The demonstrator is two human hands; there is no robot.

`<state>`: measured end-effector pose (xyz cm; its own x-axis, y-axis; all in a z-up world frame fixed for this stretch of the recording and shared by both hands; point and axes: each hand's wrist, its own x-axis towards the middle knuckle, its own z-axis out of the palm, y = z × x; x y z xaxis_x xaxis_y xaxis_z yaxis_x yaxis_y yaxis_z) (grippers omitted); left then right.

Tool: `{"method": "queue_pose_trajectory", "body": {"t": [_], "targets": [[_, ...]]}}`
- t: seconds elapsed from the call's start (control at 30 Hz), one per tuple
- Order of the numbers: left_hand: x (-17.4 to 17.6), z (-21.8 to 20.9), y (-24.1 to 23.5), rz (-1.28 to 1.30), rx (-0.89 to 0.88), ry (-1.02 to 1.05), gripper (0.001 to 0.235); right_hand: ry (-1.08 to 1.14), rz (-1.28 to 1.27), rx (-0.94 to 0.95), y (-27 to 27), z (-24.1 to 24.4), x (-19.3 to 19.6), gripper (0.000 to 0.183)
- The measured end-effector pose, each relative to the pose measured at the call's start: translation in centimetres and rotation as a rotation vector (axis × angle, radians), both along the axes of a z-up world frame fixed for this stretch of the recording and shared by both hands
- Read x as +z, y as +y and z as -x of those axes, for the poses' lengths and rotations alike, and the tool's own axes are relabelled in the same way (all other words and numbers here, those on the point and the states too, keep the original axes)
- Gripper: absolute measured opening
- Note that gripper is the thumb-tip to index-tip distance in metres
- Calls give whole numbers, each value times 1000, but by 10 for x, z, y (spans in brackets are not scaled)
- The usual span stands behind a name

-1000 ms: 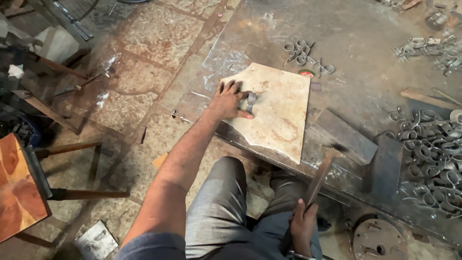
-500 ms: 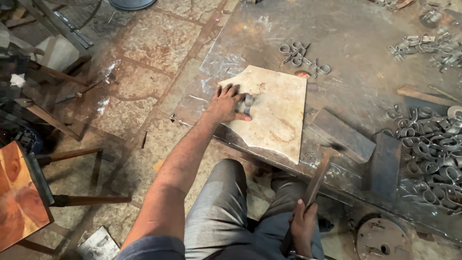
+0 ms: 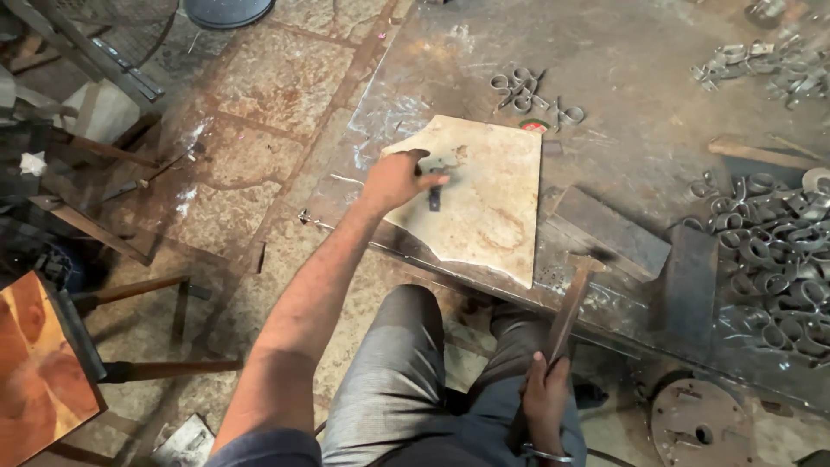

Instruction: The person sits at a metal workbench and hammers small metal brackets flat on a stone plate one at a time, placing each worked piece aside and picking the next bracket from a pile on the bench.

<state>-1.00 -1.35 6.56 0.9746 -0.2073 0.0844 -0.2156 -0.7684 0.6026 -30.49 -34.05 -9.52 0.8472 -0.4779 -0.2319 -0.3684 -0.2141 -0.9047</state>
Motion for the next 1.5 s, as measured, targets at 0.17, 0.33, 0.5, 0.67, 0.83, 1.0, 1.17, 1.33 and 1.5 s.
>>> {"method": "queue_pose_trajectory", "body": {"t": [0.17, 0.33, 0.5, 0.67, 0.83, 1.0, 1.17, 1.33, 1.5], "targets": [[-13, -19, -20, -308, 138, 122, 64, -66, -27, -11, 3, 1, -3, 27], [-24, -40, -28, -368, -125, 99, 39, 75, 128, 2, 2, 1, 7, 33], [-42, -41, -24, -393, -183, 70, 36, 27, 68, 18, 4, 2, 10, 35], [-58, -30, -5, -347, -62, 62, 37, 21, 82, 29, 4, 1, 13, 36], [-32, 2, 2, -253, -87, -140, 35, 59, 79, 34, 6, 0, 26, 35], [-54, -9, 2, -192, -199, -103, 28, 62, 35, -9, 6, 1, 10, 34], [-58, -23, -91, 248, -396, 102, 26, -228, -47, 41, -24, 10, -27, 33], [-64, -45, -201, 346, -608, 185, 34, -91, 56, -68, -41, 8, 61, 27], [-107, -85, -269, 176, -656, 162, 43, -57, 140, -106, -70, -4, 113, 31]]}}
